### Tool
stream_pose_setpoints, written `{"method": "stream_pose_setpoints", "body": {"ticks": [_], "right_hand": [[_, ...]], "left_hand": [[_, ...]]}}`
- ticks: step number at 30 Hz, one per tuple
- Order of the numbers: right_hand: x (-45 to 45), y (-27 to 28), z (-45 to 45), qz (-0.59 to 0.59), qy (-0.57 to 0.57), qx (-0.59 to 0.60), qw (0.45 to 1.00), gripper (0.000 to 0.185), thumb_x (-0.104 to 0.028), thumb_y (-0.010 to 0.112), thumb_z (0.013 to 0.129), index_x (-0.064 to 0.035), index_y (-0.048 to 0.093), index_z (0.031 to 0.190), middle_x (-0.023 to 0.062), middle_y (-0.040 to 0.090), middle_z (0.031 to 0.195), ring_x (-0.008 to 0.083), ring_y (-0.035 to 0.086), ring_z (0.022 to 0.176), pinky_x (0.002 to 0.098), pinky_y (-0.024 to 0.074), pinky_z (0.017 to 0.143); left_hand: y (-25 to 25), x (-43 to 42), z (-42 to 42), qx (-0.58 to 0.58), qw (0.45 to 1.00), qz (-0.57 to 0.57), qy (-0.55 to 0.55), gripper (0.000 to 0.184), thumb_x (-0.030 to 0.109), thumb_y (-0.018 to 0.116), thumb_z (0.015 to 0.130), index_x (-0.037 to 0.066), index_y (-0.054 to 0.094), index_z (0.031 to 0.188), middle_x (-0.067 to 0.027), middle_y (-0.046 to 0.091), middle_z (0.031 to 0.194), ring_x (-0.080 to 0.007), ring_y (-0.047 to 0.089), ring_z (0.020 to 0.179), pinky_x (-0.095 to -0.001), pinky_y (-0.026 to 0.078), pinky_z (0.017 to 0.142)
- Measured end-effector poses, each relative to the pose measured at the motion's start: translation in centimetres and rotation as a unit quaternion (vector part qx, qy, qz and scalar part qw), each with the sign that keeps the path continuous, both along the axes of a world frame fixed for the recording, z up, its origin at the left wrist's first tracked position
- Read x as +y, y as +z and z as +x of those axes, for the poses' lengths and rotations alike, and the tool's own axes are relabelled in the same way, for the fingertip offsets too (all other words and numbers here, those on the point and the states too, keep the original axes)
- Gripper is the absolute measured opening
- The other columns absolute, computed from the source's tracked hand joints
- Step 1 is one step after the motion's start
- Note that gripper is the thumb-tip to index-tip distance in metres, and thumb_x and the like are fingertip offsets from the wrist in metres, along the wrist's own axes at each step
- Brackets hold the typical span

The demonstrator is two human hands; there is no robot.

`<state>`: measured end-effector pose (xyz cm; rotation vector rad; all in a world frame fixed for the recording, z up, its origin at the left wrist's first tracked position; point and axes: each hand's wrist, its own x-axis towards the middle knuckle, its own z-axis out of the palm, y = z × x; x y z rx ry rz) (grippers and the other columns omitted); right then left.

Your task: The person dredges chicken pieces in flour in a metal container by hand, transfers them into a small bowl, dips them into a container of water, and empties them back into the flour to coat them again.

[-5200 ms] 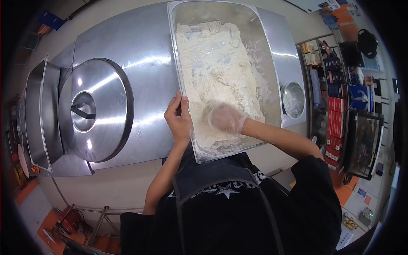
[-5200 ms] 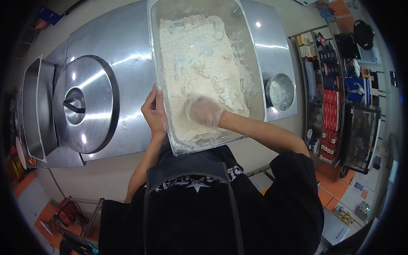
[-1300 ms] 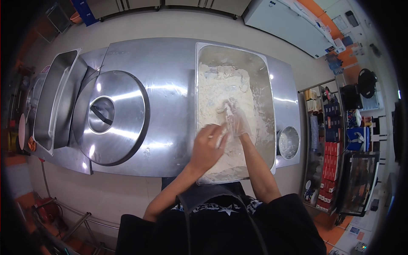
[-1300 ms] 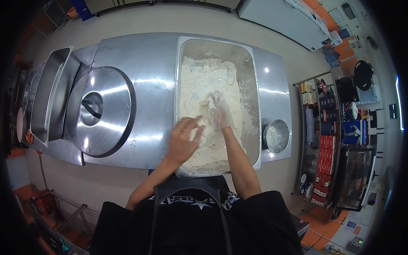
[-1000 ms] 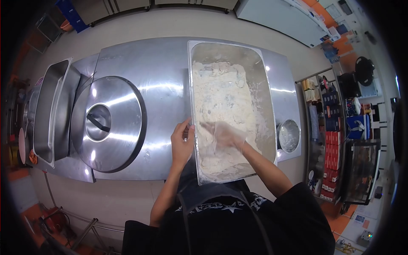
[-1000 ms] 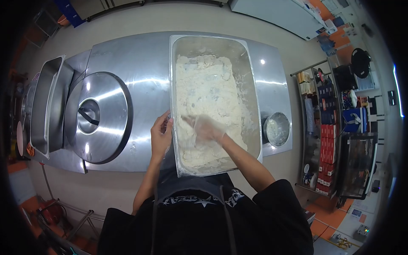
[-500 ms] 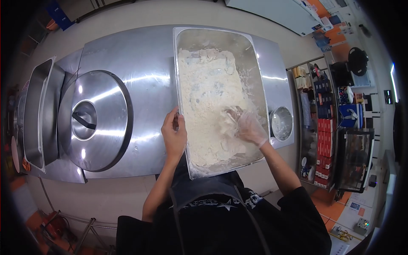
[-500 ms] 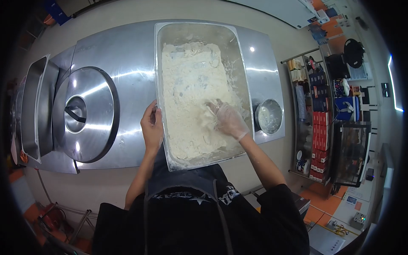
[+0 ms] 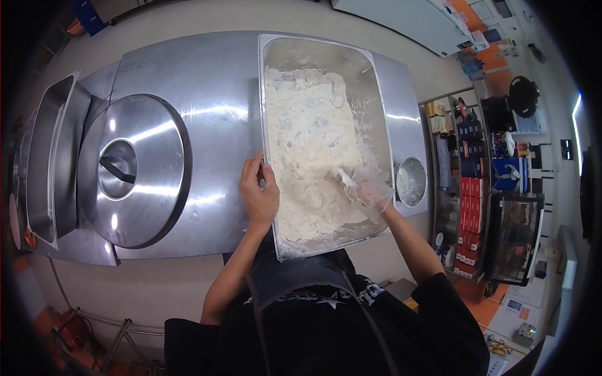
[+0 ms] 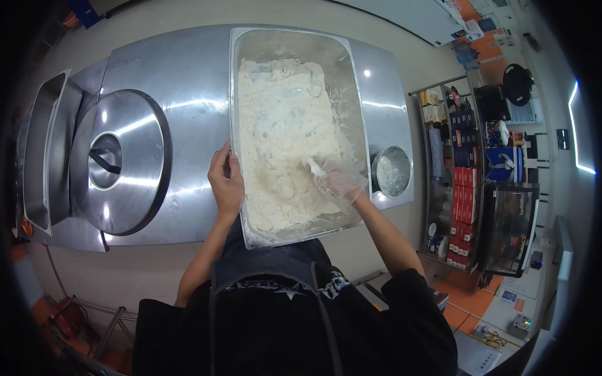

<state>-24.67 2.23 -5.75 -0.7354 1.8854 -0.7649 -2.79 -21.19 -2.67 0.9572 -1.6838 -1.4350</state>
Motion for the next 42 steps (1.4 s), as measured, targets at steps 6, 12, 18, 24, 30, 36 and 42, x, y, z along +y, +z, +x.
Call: {"method": "stream_pose_setpoints", "body": {"ticks": [6, 12, 18, 24, 30, 36, 42], "right_hand": [[-0.3, -0.2, 0.4, 0.263, 0.210, 0.293, 0.895, 0.043, -0.022, 0.050, 0.102, 0.0024, 0.055, 0.137, 0.0144, 0.067, 0.122, 0.0231, 0.065, 0.104, 0.0345, 0.0506, 0.094], [0.1, 0.1, 4.9, -0.006, -0.147, -0.244, 0.959, 0.043, -0.022, 0.044, 0.107, 0.0061, 0.052, 0.139, 0.0160, 0.064, 0.129, 0.0222, 0.063, 0.115, 0.0347, 0.0513, 0.098], [-7.6, 0.3, 8.8, -0.021, -0.293, -0.439, 0.849, 0.041, -0.016, 0.047, 0.104, 0.0091, 0.052, 0.136, 0.0199, 0.062, 0.131, 0.0269, 0.065, 0.114, 0.0359, 0.0522, 0.103], [-7.7, 0.7, 8.0, -0.061, -0.297, -0.318, 0.898, 0.059, -0.017, 0.070, 0.092, 0.0012, 0.048, 0.144, 0.0140, 0.059, 0.138, 0.0231, 0.059, 0.124, 0.0341, 0.0483, 0.106], [-9.4, 8.8, 3.2, -0.032, -0.099, -0.010, 0.995, 0.066, -0.017, 0.082, 0.083, -0.0019, 0.053, 0.140, 0.0102, 0.062, 0.133, 0.0183, 0.059, 0.120, 0.0317, 0.0477, 0.103], [-11.7, 12.8, 4.4, -0.084, 0.067, 0.090, 0.990, 0.062, -0.014, 0.084, 0.081, -0.0051, 0.059, 0.136, 0.0061, 0.064, 0.132, 0.0173, 0.058, 0.123, 0.0325, 0.0485, 0.103], [-16.1, 7.5, -1.7, -0.052, 0.108, 0.118, 0.986, 0.054, -0.021, 0.065, 0.095, -0.0038, 0.050, 0.144, 0.0137, 0.059, 0.139, 0.0234, 0.056, 0.127, 0.0345, 0.0424, 0.111]], "left_hand": [[0.4, 0.3, 0.1, 0.006, 1.000, 0.019, 0.001, 0.030, 0.000, 0.056, 0.095, -0.007, 0.063, 0.124, -0.0122, 0.057, 0.086, -0.0187, 0.054, 0.069, -0.0319, 0.044, 0.063], [0.5, 0.4, 0.1, 0.000, 1.000, 0.006, 0.006, 0.030, -0.001, 0.055, 0.095, -0.009, 0.062, 0.123, -0.0139, 0.055, 0.084, -0.0205, 0.054, 0.070, -0.0333, 0.043, 0.063], [0.8, 0.4, 0.1, 0.000, 1.000, 0.022, 0.003, 0.029, -0.001, 0.054, 0.095, -0.009, 0.062, 0.122, -0.0141, 0.054, 0.083, -0.0206, 0.052, 0.069, -0.0333, 0.043, 0.063], [0.6, 0.3, 0.4, 0.008, 1.000, 0.021, 0.001, 0.029, 0.000, 0.055, 0.095, -0.008, 0.063, 0.121, -0.0130, 0.054, 0.081, -0.0193, 0.052, 0.067, -0.0332, 0.042, 0.061], [0.6, -0.1, 0.4, 0.033, 0.999, 0.015, 0.002, 0.029, 0.000, 0.058, 0.094, -0.008, 0.064, 0.121, -0.0116, 0.053, 0.078, -0.0179, 0.050, 0.064, -0.0324, 0.042, 0.060], [0.5, -0.2, 0.4, 0.045, 0.999, 0.015, 0.002, 0.029, 0.000, 0.058, 0.094, -0.008, 0.064, 0.121, -0.0111, 0.052, 0.077, -0.0174, 0.050, 0.064, -0.0318, 0.043, 0.061], [0.6, -0.2, 0.4, 0.039, 0.999, 0.011, 0.004, 0.029, 0.000, 0.058, 0.094, -0.008, 0.064, 0.121, -0.0121, 0.054, 0.079, -0.0181, 0.052, 0.065, -0.0320, 0.043, 0.061]]}}
